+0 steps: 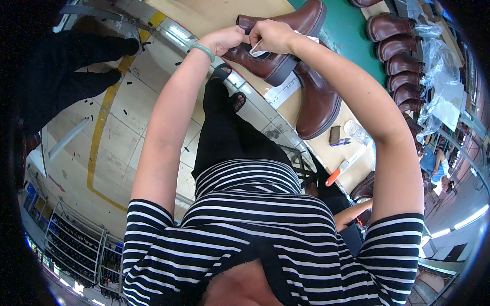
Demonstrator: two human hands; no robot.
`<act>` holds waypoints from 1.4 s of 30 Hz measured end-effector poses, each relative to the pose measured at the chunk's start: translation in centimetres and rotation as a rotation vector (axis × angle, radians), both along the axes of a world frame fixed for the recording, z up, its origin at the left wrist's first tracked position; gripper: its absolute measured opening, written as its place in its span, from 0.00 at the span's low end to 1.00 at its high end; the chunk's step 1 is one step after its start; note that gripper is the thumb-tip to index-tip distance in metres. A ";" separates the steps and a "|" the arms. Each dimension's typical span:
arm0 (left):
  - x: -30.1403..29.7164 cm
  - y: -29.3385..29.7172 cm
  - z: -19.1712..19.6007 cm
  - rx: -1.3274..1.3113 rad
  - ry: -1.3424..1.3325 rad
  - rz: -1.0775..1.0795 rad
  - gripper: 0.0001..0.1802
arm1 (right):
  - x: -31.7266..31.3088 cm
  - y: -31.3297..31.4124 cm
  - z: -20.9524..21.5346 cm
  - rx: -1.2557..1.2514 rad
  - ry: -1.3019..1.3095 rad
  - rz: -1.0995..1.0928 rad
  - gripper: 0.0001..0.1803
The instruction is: The recorder is cleaning and inspecting leather boots at a manufacturing finishing station.
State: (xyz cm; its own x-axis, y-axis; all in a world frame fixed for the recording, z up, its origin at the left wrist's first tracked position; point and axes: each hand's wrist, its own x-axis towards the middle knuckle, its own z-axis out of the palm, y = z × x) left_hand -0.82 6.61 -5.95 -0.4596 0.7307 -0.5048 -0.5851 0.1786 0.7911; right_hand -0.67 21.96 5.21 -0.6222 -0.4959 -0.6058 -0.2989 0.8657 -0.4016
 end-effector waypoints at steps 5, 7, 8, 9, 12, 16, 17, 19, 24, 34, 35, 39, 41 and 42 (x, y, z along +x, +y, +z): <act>0.1 -0.1 0.6 0.010 -0.044 0.023 0.10 | 0.1 -0.2 0.6 0.016 0.014 0.069 0.07; 0.1 -0.3 0.5 -0.001 -0.024 0.041 0.15 | -0.6 -0.4 1.2 0.171 -0.070 0.105 0.07; 0.2 -0.4 0.4 -0.011 -0.007 0.059 0.21 | -1.0 -0.1 1.9 0.168 -0.066 0.102 0.07; 0.1 -0.4 0.4 -0.013 -0.002 0.053 0.21 | -1.4 0.5 2.9 0.060 -0.062 0.071 0.06; -0.3 -0.7 1.1 0.008 -0.054 0.021 0.20 | -1.1 5.4 6.8 -0.379 0.005 -0.240 0.06; 0.2 -2.2 3.2 0.127 -0.179 0.049 0.17 | 6.8 16.1 11.0 -0.601 0.031 -1.156 0.12; 0.2 -2.4 2.7 0.154 -0.146 0.050 0.17 | 10.2 19.1 10.0 -0.757 -0.029 -1.375 0.15; -0.8 -2.0 3.5 0.108 -0.087 0.068 0.16 | 17.8 22.4 6.9 -0.732 -0.075 -1.756 0.18; -4.1 -3.3 6.5 0.065 0.150 0.043 0.15 | 27.3 20.4 -0.1 -1.494 -0.427 -1.649 0.28; -6.1 -8.0 6.8 -0.034 0.188 0.359 0.13 | 18.4 15.3 -1.6 -1.698 -0.614 -1.522 0.33; -6.4 -8.2 6.7 -0.040 0.194 0.348 0.13 | 17.7 14.4 -1.5 -1.763 -0.621 -1.527 0.33; -6.6 -8.5 6.1 -0.105 0.326 0.380 0.13 | 16.5 10.8 -1.4 -1.879 -0.562 -1.584 0.34; -6.4 -8.4 6.3 -0.176 0.456 0.343 0.13 | 17.3 10.7 -2.3 -1.953 -0.585 -1.601 0.31; -6.4 -8.7 6.3 -0.220 0.517 0.322 0.13 | 17.4 10.4 -2.5 -1.996 -0.615 -1.631 0.28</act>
